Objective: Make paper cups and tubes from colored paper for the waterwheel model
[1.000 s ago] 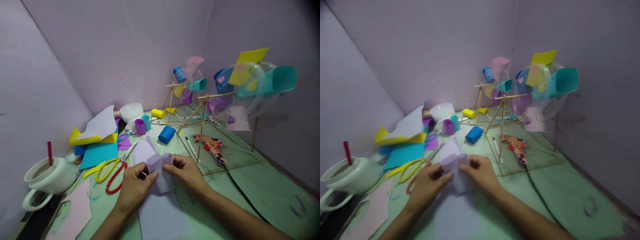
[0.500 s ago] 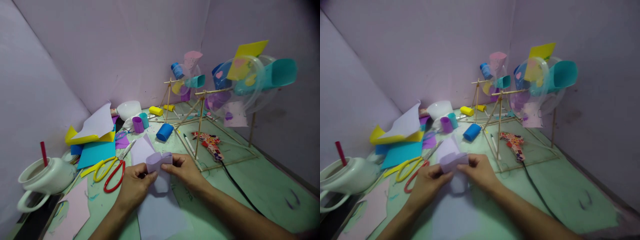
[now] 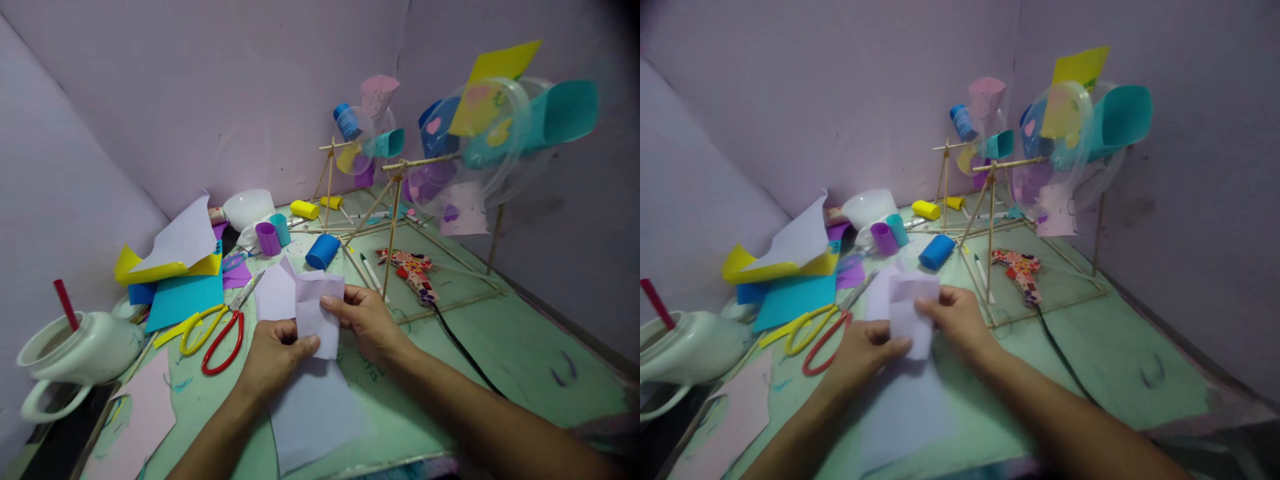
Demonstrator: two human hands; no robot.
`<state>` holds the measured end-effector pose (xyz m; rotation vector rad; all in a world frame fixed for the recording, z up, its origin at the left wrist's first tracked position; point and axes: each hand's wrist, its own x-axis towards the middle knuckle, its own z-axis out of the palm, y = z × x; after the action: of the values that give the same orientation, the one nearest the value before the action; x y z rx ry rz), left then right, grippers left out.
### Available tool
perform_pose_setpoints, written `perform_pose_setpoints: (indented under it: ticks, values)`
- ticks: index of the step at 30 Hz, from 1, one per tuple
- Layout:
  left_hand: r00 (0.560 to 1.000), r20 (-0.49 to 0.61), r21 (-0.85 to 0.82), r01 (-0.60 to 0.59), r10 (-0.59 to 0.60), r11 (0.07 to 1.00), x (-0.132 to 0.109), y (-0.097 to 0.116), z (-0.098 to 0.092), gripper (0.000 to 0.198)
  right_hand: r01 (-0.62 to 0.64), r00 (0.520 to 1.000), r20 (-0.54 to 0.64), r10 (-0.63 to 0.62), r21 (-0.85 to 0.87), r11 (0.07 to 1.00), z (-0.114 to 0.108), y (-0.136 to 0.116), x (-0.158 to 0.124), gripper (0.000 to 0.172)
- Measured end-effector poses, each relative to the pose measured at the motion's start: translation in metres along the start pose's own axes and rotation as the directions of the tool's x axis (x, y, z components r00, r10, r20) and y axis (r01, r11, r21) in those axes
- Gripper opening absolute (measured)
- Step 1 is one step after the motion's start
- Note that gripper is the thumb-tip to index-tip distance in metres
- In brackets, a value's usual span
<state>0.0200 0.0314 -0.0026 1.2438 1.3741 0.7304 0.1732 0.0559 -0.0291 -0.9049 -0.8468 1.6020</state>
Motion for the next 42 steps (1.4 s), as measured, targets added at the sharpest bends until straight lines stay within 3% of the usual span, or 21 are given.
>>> perform_pose_setpoints:
  ticks: [4, 7, 12, 15, 18, 20, 22, 25, 28, 32, 36, 42]
  values:
    - [0.998, 0.014, -0.044, -0.053, 0.054, 0.998, 0.002, -0.005, -0.002, 0.027, -0.041, 0.999, -0.028, 0.042, 0.039, 0.998, 0.001, -0.001, 0.001, 0.029]
    - [0.999, 0.014, -0.074, -0.027, 0.028, 0.997, 0.004, -0.008, -0.002, 0.028, -0.047, 0.999, -0.024, 0.047, 0.026, 0.999, 0.003, -0.004, 0.0, 0.031]
    - [0.991, -0.13, -0.125, -0.057, 0.04, 0.991, 0.006, -0.004, -0.004, 0.026, -0.167, 0.98, 0.091, 0.179, -0.124, 0.978, 0.007, -0.003, -0.005, 0.034]
    - [0.982, -0.144, -0.031, -0.129, 0.123, 0.991, 0.005, 0.003, -0.013, 0.029, -0.146, 0.985, 0.067, 0.158, -0.154, 0.977, 0.006, -0.002, -0.004, 0.028]
    - [0.92, -0.318, 0.222, -0.164, 0.23, 0.961, 0.003, 0.01, -0.035, 0.034, -0.072, 0.997, -0.021, 0.07, -0.089, 0.993, 0.0, -0.007, -0.001, 0.027]
    - [0.869, -0.433, 0.475, -0.005, 0.239, 0.88, 0.004, 0.012, -0.053, 0.035, -0.016, 0.995, -0.095, 0.011, -0.049, 0.999, -0.004, -0.011, 0.001, 0.028]
    - [0.91, -0.395, 0.675, 0.192, 0.129, 0.712, 0.004, 0.011, -0.068, 0.043, 0.023, 0.99, -0.142, -0.027, -0.03, 0.999, -0.008, -0.015, 0.003, 0.029]
    - [0.967, -0.256, 0.823, 0.222, -0.007, 0.523, 0.007, 0.005, -0.072, 0.05, 0.022, 0.989, -0.146, -0.025, -0.018, 1.0, -0.009, -0.015, 0.005, 0.027]
    - [0.958, -0.285, 0.861, 0.241, 0.033, 0.449, 0.011, 0.0, -0.056, 0.048, -0.016, 0.992, -0.128, 0.014, -0.012, 1.0, -0.007, -0.011, 0.004, 0.029]
    - [0.926, -0.376, 0.826, 0.32, 0.031, 0.464, 0.021, -0.004, -0.037, 0.042, -0.058, 0.99, -0.13, 0.057, -0.005, 0.998, -0.003, -0.007, 0.003, 0.03]
    - [0.939, -0.343, 0.777, 0.285, -0.003, 0.562, 0.028, -0.004, -0.043, 0.027, -0.062, 0.99, -0.125, 0.064, 0.021, 0.998, -0.002, -0.007, 0.002, 0.031]
    - [0.901, -0.432, 0.739, 0.33, 0.036, 0.587, 0.029, -0.004, -0.042, 0.038, -0.066, 0.989, -0.133, 0.068, 0.021, 0.998, -0.006, -0.004, 0.005, 0.03]
